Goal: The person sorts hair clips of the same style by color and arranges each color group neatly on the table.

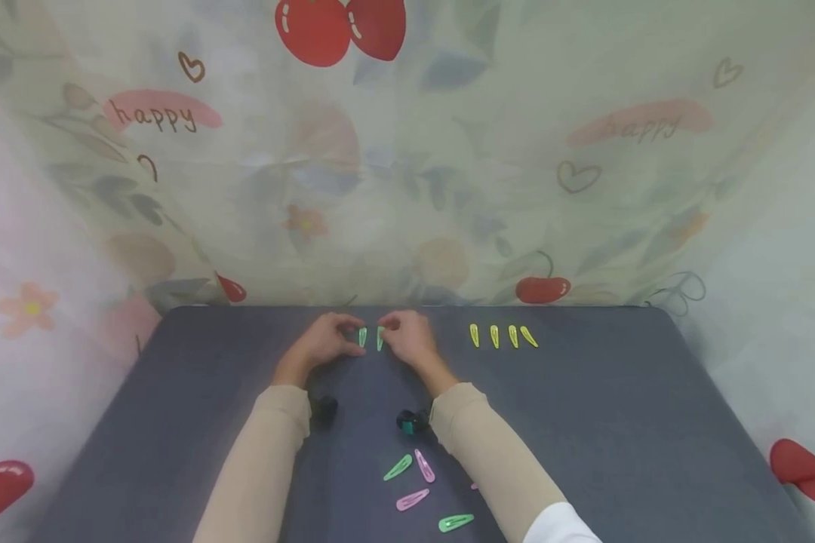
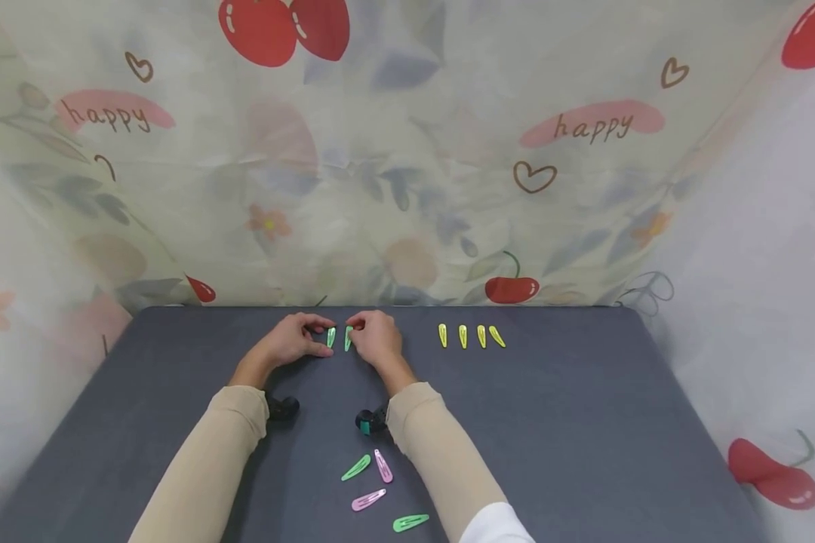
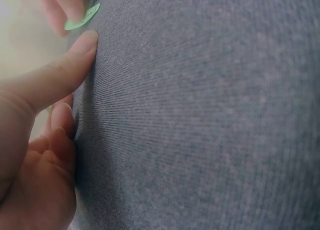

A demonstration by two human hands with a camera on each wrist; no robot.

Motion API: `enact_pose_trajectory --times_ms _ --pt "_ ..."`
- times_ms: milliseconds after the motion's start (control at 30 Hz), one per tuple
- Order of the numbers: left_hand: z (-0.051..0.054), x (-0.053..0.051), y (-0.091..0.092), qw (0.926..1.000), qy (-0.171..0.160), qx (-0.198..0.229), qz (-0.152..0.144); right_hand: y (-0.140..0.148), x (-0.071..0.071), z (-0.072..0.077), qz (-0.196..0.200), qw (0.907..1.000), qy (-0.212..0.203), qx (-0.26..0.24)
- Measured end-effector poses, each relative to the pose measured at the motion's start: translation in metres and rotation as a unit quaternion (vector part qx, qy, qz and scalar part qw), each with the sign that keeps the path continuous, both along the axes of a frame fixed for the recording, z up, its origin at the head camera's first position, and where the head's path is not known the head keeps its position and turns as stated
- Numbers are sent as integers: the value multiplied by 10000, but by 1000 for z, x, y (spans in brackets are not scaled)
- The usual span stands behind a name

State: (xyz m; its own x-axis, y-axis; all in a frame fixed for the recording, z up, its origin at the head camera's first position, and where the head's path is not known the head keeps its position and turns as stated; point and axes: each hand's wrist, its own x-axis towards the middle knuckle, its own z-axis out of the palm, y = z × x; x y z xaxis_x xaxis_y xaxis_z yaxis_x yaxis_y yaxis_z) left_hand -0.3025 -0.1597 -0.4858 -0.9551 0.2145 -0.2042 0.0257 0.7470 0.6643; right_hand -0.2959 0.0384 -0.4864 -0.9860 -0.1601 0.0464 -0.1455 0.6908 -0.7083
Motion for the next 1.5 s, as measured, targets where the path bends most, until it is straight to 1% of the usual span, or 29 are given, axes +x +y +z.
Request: enact_pose_trajectory --times_ms 133,267,367,500,600,700,767,833,900,1000,1067,1267,1367,1500 --pt "5 2 1 10000 -11 -33 15 -3 -2 -2 -138 9993 -168 313" --pt "7 1 2 10000 -9 -57 -16 -3 -4 -5 -311 9985 -106 443" --pt "8 1 3 10000 -24 -41 -14 -3 -4 -6 -315 9983 -60 492" --pt "3 4 2 10000 -33 45 13 -2 -1 -6 -146 9979 4 636" --pt "0 6 5 9999 -45 103 23 3 2 -6 46 9976 61 687" --pt "0 7 7 10000 -32 86 -24 7 3 -5 392 9962 123 765" --pt "2 7 8 10000 -19 64 -34 9 4 -2 687 9932 215 910" --pt "4 7 7 10000 -24 77 14 10 7 3 996 9868 371 1220" --pt "6 7 6 9999 -15 93 41 11 14 8 1225 9794 480 1529" --pt "7 7 4 9998 -38 124 135 14 26 13 1423 9659 654 2063" --pt "5 7 3 9999 -3 110 91 17 35 14 1496 9592 690 2298" --pt "1 8 2 9998 1 115 148 33 61 16 1597 9426 875 2799" --pt "2 8 3 9998 -25 127 156 42 74 15 1756 9282 1172 3064" --pt "4 8 6 9997 -69 135 173 53 92 15 2067 9073 1706 3241"
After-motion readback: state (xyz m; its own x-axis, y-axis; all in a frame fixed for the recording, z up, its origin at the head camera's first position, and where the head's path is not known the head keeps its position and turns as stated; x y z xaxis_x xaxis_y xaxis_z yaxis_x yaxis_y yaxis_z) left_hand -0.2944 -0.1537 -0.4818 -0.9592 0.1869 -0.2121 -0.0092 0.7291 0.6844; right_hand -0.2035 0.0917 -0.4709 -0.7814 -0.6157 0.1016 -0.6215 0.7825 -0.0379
